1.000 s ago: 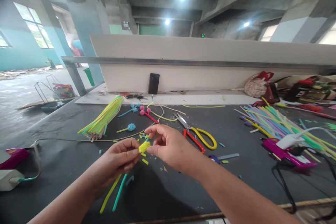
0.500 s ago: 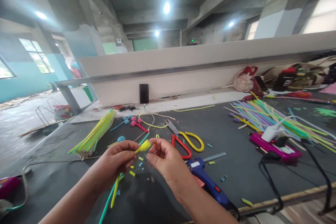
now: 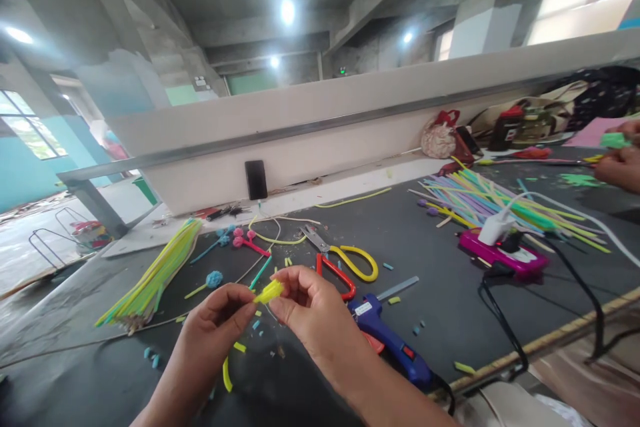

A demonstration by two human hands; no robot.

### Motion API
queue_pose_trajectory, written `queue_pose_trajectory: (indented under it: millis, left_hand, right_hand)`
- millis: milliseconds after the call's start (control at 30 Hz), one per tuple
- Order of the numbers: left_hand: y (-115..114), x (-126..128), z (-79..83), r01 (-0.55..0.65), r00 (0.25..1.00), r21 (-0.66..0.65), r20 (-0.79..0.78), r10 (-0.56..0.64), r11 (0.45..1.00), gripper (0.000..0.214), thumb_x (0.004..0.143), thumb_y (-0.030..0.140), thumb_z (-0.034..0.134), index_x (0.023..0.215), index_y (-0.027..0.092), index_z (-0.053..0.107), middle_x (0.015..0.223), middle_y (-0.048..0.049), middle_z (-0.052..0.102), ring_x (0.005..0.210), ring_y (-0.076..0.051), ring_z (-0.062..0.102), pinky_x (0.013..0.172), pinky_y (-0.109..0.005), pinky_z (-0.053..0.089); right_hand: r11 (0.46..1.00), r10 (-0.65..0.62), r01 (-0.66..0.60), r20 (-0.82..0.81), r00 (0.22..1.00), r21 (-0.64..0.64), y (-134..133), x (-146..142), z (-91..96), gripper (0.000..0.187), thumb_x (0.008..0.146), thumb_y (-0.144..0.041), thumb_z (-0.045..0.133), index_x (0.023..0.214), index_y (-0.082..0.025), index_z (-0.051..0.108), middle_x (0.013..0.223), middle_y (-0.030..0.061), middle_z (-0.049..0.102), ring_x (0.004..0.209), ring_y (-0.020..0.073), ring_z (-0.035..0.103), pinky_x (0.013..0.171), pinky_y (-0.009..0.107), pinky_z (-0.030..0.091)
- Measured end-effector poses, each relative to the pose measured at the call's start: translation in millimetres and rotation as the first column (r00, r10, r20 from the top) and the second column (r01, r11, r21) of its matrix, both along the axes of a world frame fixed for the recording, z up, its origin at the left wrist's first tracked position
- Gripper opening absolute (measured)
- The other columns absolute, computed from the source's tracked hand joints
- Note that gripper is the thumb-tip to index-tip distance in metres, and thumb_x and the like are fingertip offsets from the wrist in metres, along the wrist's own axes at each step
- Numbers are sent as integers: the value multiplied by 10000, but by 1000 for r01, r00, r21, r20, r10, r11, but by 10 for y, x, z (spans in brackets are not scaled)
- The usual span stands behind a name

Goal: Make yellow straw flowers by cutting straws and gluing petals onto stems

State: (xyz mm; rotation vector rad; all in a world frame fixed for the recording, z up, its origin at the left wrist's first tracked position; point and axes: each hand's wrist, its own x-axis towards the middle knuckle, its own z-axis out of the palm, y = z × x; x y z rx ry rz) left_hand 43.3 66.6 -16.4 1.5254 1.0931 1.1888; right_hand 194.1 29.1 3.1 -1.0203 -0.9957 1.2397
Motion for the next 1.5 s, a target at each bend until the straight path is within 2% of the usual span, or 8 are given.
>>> queue_pose_trajectory:
  millis: [167,367,600,833,933,1167,1333,1500]
  left_hand:
    - [-82,-45,68,131,991,-78,-16,-133,988,154,691,298,656,747,162,610,653,16,539,586,-89,449,532,-184,342]
    - [-203,-3,199,240,968,-150,112,-224,959,254,630,276,708,852,185,623,672,20,543,558,-78,424,512,-182,339]
    - [-337,74,257,154,974,-134,185,-128,979,293,607,316,741,839,187,617,696,17,541,480,-40,355,434,-167,262]
    - [-354,77,240,172,972,-129,183,-147,977,297,626,390,726,794,173,615,490,62,422,422,-30,301,406,-165,193]
    - [-355,84,223,156,975,-130,178,-132,979,286,630,400,719,771,174,614,480,65,416,408,-28,293,397,-167,183]
    - [-375,94,184,129,980,-141,170,-104,981,252,630,363,712,765,170,622,504,57,421,411,-40,325,390,-176,202]
    - [-366,101,137,108,986,-152,143,-86,982,222,639,348,700,755,173,629,524,44,440,438,-52,335,404,-180,236]
    - [-365,123,114,109,982,-165,170,-81,980,239,628,359,711,746,171,620,519,51,429,446,-47,318,409,-174,229]
  right_hand:
    - [998,-20,14,112,994,59,-67,0,55,246,657,-221,681,889,-205,597,721,-32,565,679,116,523,628,233,437]
    - [987,-29,-23,314,949,160,-196,6,125,150,738,-232,615,885,-204,599,751,-3,579,696,136,525,638,259,451]
    - [978,-38,-43,379,925,203,-236,28,126,75,758,-193,609,829,-215,605,709,-23,550,650,112,490,592,226,418]
    - [972,-31,-58,369,929,229,-262,25,141,117,768,-193,594,880,-221,579,711,-22,535,649,118,491,584,228,425]
    - [957,-94,-39,435,895,288,-269,31,121,145,787,-216,584,931,-232,571,739,-17,563,671,124,524,617,236,447]
    - [878,-262,-90,628,732,471,-273,51,77,84,829,-180,543,879,-243,568,780,-19,611,689,109,561,638,213,444]
    - [877,-295,-72,649,701,476,-261,33,31,69,823,-168,542,824,-236,549,741,-19,609,651,109,559,609,213,443]
    - [881,-286,-63,634,719,469,-239,14,-5,95,819,-147,534,807,-240,551,722,-28,599,643,104,552,605,213,439]
